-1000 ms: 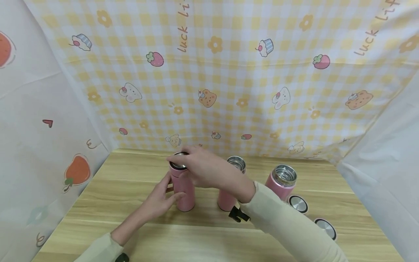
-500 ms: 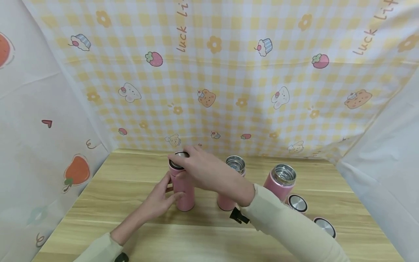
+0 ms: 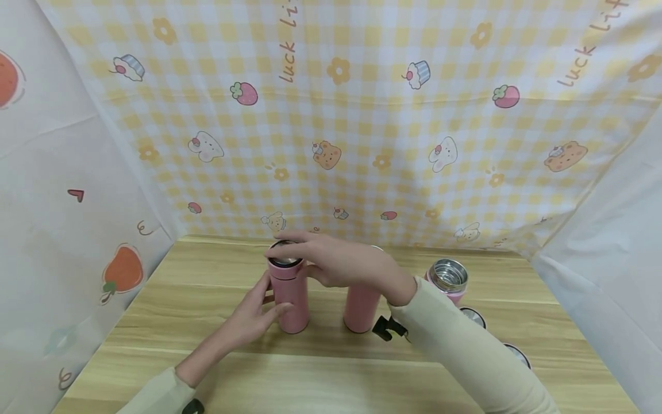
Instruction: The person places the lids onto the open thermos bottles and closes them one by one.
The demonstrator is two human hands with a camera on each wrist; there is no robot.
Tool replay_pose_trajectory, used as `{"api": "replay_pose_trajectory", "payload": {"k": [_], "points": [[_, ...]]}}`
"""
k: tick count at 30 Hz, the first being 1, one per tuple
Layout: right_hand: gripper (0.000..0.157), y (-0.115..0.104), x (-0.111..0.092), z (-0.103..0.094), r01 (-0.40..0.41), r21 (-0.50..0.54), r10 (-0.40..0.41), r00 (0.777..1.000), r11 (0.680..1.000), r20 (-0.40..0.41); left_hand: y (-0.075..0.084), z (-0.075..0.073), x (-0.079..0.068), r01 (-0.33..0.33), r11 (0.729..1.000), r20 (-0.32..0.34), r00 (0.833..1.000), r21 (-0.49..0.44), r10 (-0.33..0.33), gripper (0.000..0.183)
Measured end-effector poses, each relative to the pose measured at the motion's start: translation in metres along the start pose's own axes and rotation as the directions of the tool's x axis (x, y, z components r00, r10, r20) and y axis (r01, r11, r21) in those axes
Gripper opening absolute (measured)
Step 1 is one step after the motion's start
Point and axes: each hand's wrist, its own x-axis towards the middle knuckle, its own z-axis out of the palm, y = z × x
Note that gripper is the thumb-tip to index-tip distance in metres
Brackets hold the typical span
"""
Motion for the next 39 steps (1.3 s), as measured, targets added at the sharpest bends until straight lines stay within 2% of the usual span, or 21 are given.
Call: {"api": "replay_pose_trajectory", "payload": {"k": [4, 8, 12, 22, 27, 30, 33, 39], "points": [[0.061, 0.004, 0.001, 0.000, 0.011, 0.086, -0.013, 1.000, 0.996, 0.017, 0.001, -0.001, 0.000, 0.007, 1.000, 0.002, 1.000, 0.004, -0.007, 0.076], [0.065, 0.005, 0.002, 0.000, 0.000, 0.080, -0.001, 1.000, 0.997, 0.015, 0.002, -0.001, 0.000, -0.003, 1.000, -0.001, 1.000, 0.013, 0.003, 0.073], [0.069, 0.004, 0.004, 0.001, 0.006, 0.034, -0.006, 1.000, 0.999, 0.014, 0.001, 0.000, -0.001, -0.006, 1.000, -0.004, 1.000, 0.016, 0.006, 0.070], [0.066, 0.001, 0.006, 0.003, 0.023, -0.050, -0.023, 1.000, 0.998, 0.000, 0.002, -0.001, -0.001, -0.012, 1.000, -0.016, 1.000, 0.010, 0.013, 0.070], [0.061, -0.001, 0.006, 0.004, 0.017, -0.114, -0.020, 0.999, 0.993, -0.026, 0.001, 0.000, 0.000, -0.029, 0.999, -0.016, 0.999, 0.024, 0.029, 0.069], [0.064, -0.003, 0.006, 0.005, 0.012, -0.154, -0.021, 0.998, 0.988, -0.053, 0.001, 0.000, 0.000, -0.036, 0.999, -0.014, 0.999, 0.027, 0.037, 0.069], [0.070, -0.006, 0.006, 0.006, -0.009, -0.194, -0.007, 0.997, 0.981, -0.079, 0.001, 0.000, 0.001, -0.036, 0.999, -0.013, 0.999, 0.026, 0.036, 0.070], [0.062, -0.017, 0.006, 0.009, -0.093, -0.294, 0.062, 0.992, 0.951, -0.112, 0.001, 0.000, 0.000, -0.018, 1.000, -0.003, 1.000, 0.021, 0.018, 0.072]]}}
